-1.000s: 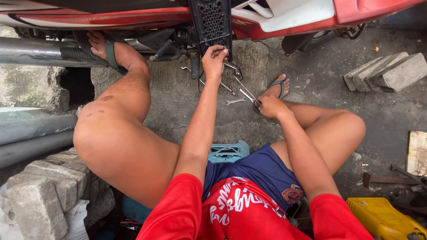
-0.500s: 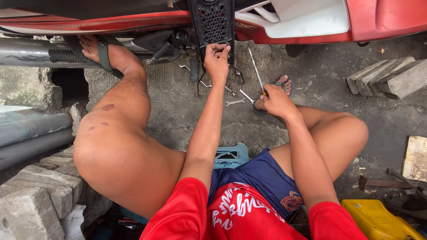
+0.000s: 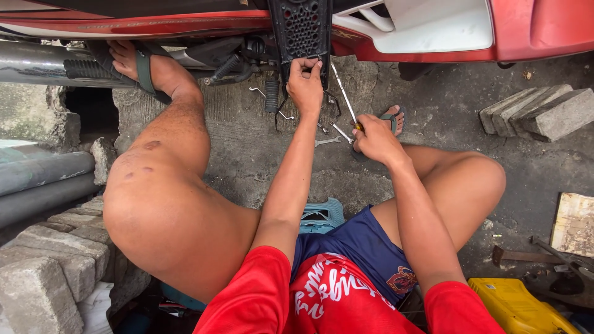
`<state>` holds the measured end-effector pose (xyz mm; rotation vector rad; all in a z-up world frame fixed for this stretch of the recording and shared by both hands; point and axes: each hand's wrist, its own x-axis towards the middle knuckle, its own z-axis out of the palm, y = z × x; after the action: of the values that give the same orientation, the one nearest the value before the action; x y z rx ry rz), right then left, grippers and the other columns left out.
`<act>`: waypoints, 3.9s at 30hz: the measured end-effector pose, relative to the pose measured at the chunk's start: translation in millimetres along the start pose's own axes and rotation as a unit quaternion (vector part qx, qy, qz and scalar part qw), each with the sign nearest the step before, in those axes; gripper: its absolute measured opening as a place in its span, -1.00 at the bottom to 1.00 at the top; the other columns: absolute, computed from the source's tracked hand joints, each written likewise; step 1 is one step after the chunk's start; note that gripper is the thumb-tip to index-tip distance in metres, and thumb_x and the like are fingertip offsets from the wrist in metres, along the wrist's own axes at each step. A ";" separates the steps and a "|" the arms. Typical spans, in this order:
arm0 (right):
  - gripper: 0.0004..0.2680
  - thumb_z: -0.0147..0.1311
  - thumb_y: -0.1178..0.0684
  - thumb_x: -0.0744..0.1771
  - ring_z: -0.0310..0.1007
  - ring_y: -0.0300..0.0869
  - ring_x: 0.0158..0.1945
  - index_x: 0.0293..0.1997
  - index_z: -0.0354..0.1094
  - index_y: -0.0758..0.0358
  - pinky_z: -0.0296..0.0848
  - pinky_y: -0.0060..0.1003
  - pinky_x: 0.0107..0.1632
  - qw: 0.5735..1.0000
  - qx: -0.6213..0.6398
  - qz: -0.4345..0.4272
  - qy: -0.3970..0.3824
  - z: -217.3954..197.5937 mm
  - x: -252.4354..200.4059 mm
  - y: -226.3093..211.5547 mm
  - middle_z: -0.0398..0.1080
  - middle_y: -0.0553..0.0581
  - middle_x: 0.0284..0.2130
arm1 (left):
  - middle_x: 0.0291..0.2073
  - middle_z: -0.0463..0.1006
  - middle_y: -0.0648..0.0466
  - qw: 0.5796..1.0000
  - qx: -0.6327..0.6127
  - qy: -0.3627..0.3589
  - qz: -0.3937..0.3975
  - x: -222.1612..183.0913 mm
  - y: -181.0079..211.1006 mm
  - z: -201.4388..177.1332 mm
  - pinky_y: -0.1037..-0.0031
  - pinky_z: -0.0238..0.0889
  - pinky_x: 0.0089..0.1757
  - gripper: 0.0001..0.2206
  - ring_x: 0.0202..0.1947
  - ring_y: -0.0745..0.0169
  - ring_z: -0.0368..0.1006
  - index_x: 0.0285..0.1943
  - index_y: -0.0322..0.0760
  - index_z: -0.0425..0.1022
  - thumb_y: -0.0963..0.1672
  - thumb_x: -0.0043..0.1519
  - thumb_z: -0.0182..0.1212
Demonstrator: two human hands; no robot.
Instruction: A person uses a screwdriver to remove fasteners and adjust internal components of a motorcycle.
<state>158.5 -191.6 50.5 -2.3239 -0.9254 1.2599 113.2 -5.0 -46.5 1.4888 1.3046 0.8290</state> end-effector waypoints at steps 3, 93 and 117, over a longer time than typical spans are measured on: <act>-0.89 -0.13 0.11 0.44 0.19 0.10 -0.17 -0.20 0.15 0.30 0.10 -0.03 -0.15 1.000 -0.007 -0.009 0.009 3.6 3.9 0.8 0.29 0.27 -0.18 | -0.32 0.72 0.35 1.000 -0.008 0.006 0.011 2.3 -5.3 2.5 0.47 0.35 -0.27 -0.79 -0.65 0.46 0.34 -0.37 -0.06 0.37 -0.17 0.12 0.40; -0.91 -0.05 0.13 0.42 0.39 -0.14 -0.48 -0.04 0.28 0.32 0.33 -0.31 -0.49 0.746 0.660 0.076 0.031 50.9 14.0 -29.9 0.53 0.26 -0.18 | -0.36 0.61 0.23 0.999 -0.027 0.038 0.019 -5.7 0.3 -8.6 0.31 0.31 -0.30 -0.94 -0.60 0.28 0.41 -0.22 -0.08 0.47 -0.17 0.20 0.13; -0.63 -0.03 -0.17 0.43 0.40 -0.21 -0.41 0.25 0.24 0.34 0.37 -0.51 -0.46 0.689 0.722 0.052 -0.034 45.8 18.4 -15.5 0.47 0.25 -0.15 | -0.17 0.71 -0.13 0.808 -0.377 -0.276 -0.359 -5.2 -37.6 16.5 0.51 0.52 -0.29 -0.69 -0.32 0.20 0.66 0.04 -0.38 0.56 -0.05 0.39 0.03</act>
<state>121.6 -168.2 22.8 -0.9964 0.2987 1.3001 115.1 -14.8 -86.7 0.4475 0.8126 0.2828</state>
